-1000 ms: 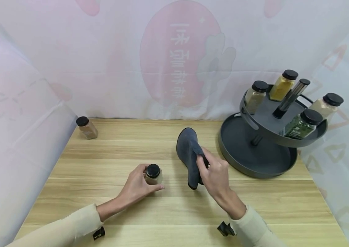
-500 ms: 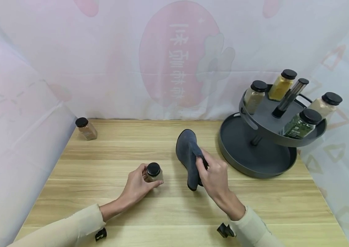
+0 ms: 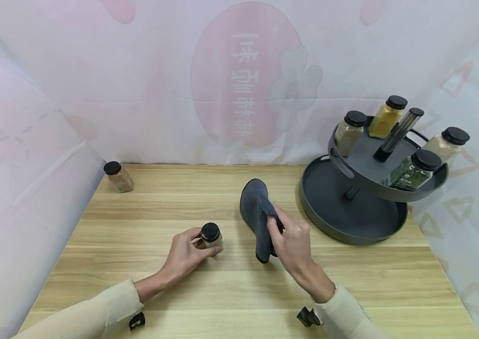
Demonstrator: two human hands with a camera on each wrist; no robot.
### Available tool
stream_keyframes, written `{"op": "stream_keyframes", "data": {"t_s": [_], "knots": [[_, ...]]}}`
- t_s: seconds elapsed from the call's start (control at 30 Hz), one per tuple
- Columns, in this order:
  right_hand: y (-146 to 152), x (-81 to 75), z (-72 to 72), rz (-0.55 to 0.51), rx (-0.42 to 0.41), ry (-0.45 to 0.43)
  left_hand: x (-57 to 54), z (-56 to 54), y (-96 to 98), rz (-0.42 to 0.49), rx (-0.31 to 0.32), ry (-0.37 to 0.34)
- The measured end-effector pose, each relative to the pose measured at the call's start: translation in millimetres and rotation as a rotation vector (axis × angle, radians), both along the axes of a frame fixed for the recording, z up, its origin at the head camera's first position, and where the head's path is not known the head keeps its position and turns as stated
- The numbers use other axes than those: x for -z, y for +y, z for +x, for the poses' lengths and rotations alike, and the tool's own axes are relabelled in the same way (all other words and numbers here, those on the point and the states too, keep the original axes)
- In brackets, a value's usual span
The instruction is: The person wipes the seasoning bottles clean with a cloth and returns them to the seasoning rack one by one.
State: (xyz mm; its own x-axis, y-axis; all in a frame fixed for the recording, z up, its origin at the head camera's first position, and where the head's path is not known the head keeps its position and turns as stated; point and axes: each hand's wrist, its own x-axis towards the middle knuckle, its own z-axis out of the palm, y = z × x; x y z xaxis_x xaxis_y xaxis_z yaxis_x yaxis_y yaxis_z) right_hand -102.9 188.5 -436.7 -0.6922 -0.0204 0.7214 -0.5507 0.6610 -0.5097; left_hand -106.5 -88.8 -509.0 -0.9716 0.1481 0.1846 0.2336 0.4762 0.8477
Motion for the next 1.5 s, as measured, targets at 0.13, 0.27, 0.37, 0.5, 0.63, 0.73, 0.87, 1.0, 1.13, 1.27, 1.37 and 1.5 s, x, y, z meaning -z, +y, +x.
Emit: {"op": "stream_keyframes", "data": {"t_s": [0.13, 0.27, 0.37, 0.5, 0.63, 0.73, 0.87, 1.0, 1.13, 1.27, 1.37, 1.5], "knots": [[-1, 0.3, 0.2, -0.01, -0.008, -0.004, -0.9, -1.0, -1.6, -0.014, 0.005, -0.01], [-2, -0.5, 0.7, -0.013, -0.015, -0.007, -2.3, -2.7, -3.4, -0.009, 0.024, -0.032], [-3, -1.4, 0.8, -0.011, -0.017, -0.009, -3.2, -4.5, -5.0, -0.01, 0.04, -0.051], [-5, -2.1, -0.4, -0.005, -0.021, 0.019, -6.6, -7.3, -6.9, -0.016, 0.072, -0.075], [-6, -3.1, 0.3, 0.004, -0.021, 0.017, -11.0, -8.7, -6.8, -0.051, 0.097, -0.067], [-7, -3.3, 1.3, 0.008, -0.017, 0.008, -15.6, -9.4, -5.6, -0.084, 0.104, -0.042], [-9, -2.5, 0.8, 0.006, -0.014, 0.039, -25.2, -12.1, -5.0, -0.076, 0.111, -0.039], [-12, -3.0, 1.5, 0.004, -0.017, 0.048, -35.9, -15.3, -5.3, -0.026, 0.125, -0.049], [-16, -4.1, 2.8, -0.003, -0.026, 0.058, -47.8, -18.2, -5.6, 0.014, 0.166, -0.047], [-20, -4.8, 2.9, -0.018, -0.047, 0.074, -58.2, -18.9, -5.6, 0.015, 0.207, -0.058], [-24, -5.4, 2.9, -0.029, -0.066, 0.078, -64.3, -19.3, -4.4, 0.006, 0.226, -0.058], [-32, -8.1, 3.5, -0.038, -0.09, 0.075, -71.5, -19.9, -1.8, -0.015, 0.233, -0.044]]}}
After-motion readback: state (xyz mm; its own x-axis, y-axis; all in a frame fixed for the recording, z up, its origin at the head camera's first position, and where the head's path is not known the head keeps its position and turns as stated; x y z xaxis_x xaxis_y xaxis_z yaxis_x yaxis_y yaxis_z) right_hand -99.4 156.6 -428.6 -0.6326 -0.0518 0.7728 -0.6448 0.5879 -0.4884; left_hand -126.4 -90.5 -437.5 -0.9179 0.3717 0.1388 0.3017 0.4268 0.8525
